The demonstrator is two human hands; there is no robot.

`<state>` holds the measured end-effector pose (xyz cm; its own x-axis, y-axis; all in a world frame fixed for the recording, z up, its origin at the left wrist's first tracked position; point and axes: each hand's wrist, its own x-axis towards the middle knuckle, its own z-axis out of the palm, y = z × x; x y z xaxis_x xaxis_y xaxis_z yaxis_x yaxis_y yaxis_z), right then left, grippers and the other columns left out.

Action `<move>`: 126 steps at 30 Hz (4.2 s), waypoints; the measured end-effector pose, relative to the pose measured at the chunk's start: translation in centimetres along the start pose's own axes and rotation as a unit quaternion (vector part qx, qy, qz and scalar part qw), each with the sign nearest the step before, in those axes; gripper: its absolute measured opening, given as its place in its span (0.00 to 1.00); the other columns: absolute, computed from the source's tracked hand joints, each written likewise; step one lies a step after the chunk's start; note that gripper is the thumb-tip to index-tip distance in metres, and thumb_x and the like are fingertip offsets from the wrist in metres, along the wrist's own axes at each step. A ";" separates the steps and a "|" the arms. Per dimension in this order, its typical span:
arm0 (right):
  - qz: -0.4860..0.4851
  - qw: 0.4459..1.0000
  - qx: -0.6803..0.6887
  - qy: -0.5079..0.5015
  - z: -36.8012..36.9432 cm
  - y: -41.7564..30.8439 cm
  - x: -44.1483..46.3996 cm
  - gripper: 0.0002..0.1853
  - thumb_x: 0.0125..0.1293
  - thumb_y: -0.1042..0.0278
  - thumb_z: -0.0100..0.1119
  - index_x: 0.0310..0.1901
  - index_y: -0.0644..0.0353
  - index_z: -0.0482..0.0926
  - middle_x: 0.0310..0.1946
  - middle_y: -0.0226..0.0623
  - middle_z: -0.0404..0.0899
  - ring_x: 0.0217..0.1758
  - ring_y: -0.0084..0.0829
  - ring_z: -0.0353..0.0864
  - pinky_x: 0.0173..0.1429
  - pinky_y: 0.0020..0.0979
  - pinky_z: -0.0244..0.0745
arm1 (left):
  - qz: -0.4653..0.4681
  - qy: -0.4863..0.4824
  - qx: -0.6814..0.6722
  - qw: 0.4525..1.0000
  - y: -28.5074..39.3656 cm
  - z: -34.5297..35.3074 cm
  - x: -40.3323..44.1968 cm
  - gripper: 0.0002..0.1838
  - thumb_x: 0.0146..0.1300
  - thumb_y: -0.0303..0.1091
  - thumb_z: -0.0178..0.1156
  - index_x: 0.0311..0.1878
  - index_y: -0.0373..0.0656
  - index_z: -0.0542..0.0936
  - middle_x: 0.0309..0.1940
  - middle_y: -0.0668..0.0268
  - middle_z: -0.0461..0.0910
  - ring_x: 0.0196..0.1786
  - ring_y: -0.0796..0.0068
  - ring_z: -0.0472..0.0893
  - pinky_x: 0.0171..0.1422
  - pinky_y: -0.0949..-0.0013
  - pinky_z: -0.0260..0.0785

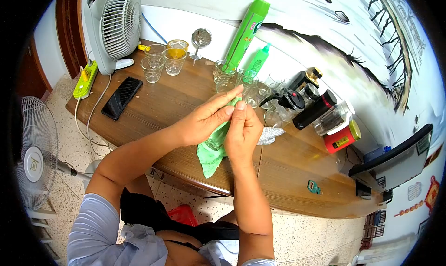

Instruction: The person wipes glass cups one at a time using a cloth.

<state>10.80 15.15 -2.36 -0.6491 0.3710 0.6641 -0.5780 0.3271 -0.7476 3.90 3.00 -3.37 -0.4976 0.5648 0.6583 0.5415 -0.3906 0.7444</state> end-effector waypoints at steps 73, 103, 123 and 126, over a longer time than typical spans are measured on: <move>-0.213 0.939 -0.228 -0.145 2.5 -0.8 -1.3 0.29 0.67 0.85 0.60 0.72 0.72 0.74 0.73 0.66 0.71 0.77 0.63 0.73 0.77 0.49 0.74 | -0.143 0.258 -0.245 0.923 1.4 -3.5 2.3 0.20 0.82 0.53 0.58 0.55 0.44 0.73 0.47 0.64 0.80 0.46 0.79 0.81 0.45 0.72 0.78; -0.194 0.959 -0.186 -0.083 4.2 1.1 -2.4 0.36 0.78 0.72 0.56 0.80 0.77 0.54 0.80 0.71 0.56 0.81 0.67 0.64 0.82 0.49 0.65 | -0.259 0.314 -0.277 0.871 2.6 -2.4 2.0 0.24 0.78 0.61 0.55 0.51 0.46 0.76 0.51 0.67 0.78 0.58 0.67 0.79 0.63 0.57 0.74; -0.237 0.955 -0.177 -0.029 4.8 1.6 -3.0 0.31 0.78 0.71 0.54 0.77 0.80 0.61 0.76 0.76 0.62 0.79 0.69 0.65 0.83 0.53 0.63 | -0.217 0.311 -0.274 0.884 1.6 -3.0 2.0 0.25 0.77 0.59 0.53 0.53 0.43 0.78 0.51 0.64 0.79 0.58 0.64 0.78 0.66 0.57 0.72; -0.185 0.978 -0.093 0.003 4.5 1.0 -2.4 0.29 0.82 0.69 0.50 0.76 0.79 0.62 0.75 0.72 0.65 0.79 0.65 0.68 0.82 0.49 0.65 | -0.186 0.241 -0.264 0.915 0.9 -2.7 1.3 0.26 0.78 0.58 0.52 0.55 0.41 0.78 0.54 0.63 0.79 0.59 0.64 0.78 0.68 0.57 0.72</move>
<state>9.57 10.67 -4.73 -0.4101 0.2016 0.8895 -0.6720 0.5926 -0.4441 1.94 1.39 -1.55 -0.8910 0.3936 0.2264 -0.0655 -0.6048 0.7937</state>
